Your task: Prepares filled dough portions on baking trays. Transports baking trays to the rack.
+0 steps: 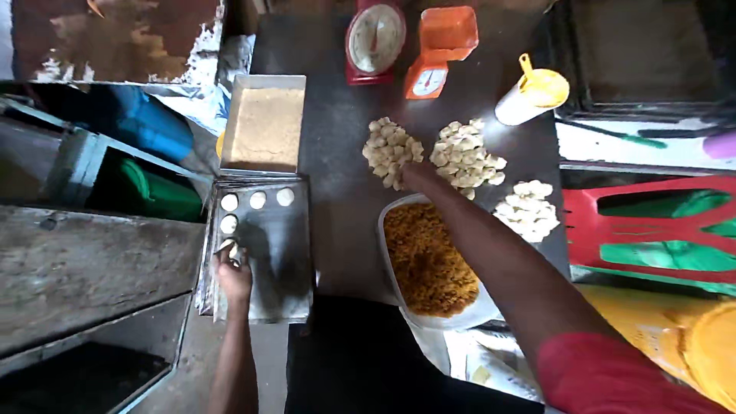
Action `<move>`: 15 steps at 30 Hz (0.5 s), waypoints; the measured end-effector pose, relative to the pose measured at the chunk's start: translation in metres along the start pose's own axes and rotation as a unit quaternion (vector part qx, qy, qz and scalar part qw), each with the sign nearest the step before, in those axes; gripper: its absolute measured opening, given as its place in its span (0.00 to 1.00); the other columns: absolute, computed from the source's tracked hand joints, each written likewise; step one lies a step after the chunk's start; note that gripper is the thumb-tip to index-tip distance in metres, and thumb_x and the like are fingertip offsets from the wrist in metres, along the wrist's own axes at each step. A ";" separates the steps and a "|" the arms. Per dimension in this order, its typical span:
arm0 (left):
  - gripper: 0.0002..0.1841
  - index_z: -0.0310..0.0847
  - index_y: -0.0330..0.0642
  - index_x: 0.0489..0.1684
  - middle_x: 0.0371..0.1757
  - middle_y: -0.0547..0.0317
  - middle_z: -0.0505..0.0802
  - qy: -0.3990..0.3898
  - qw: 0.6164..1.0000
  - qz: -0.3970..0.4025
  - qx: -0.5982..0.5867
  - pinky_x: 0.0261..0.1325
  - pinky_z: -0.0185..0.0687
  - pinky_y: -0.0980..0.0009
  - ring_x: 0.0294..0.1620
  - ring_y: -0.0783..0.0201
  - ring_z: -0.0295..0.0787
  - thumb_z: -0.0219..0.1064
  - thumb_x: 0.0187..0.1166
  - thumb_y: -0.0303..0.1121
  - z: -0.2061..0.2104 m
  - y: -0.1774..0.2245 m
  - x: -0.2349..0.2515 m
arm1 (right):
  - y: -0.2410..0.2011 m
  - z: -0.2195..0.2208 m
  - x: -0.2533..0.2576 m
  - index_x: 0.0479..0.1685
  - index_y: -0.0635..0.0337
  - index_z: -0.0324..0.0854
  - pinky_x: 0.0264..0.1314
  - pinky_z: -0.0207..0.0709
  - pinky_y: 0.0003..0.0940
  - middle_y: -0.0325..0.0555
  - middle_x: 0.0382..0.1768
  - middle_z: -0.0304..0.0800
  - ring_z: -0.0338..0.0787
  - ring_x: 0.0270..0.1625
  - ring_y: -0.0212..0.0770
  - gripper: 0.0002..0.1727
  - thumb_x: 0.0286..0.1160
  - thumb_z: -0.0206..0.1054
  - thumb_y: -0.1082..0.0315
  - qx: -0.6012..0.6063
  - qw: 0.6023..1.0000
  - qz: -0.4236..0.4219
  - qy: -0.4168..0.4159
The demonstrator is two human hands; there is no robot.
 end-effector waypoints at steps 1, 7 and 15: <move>0.20 0.83 0.36 0.68 0.71 0.38 0.84 -0.010 0.999 0.011 -0.033 0.66 0.87 0.57 0.67 0.51 0.86 0.70 0.81 0.37 0.006 0.013 -0.012 | 0.000 0.005 0.002 0.52 0.56 0.90 0.58 0.77 0.78 0.64 0.56 0.89 0.88 0.57 0.71 0.15 0.67 0.78 0.63 -0.007 1.000 -0.005 -0.007; 0.16 0.84 0.33 0.66 0.65 0.45 0.90 -0.128 0.966 0.059 -0.215 0.68 0.87 0.62 0.64 0.59 0.89 0.67 0.83 0.30 0.042 0.091 -0.060 | -0.057 -0.025 -0.060 0.50 0.61 0.90 0.55 0.81 0.74 0.64 0.62 0.84 0.85 0.62 0.69 0.16 0.66 0.78 0.63 0.129 0.980 -0.003 0.150; 0.17 0.83 0.28 0.63 0.62 0.45 0.92 -0.251 0.881 0.145 -0.374 0.66 0.89 0.61 0.60 0.59 0.92 0.71 0.78 0.27 0.052 0.162 -0.087 | -0.221 0.027 -0.223 0.75 0.62 0.78 0.59 0.91 0.33 0.46 0.54 0.95 0.95 0.52 0.35 0.27 0.75 0.74 0.68 0.535 0.820 -0.110 0.173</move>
Point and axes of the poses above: each hand's wrist, its own x-axis towards the middle knuckle, its own z-axis out of the palm, y = z × x, the point moved 9 cm from there along x, towards the middle knuckle
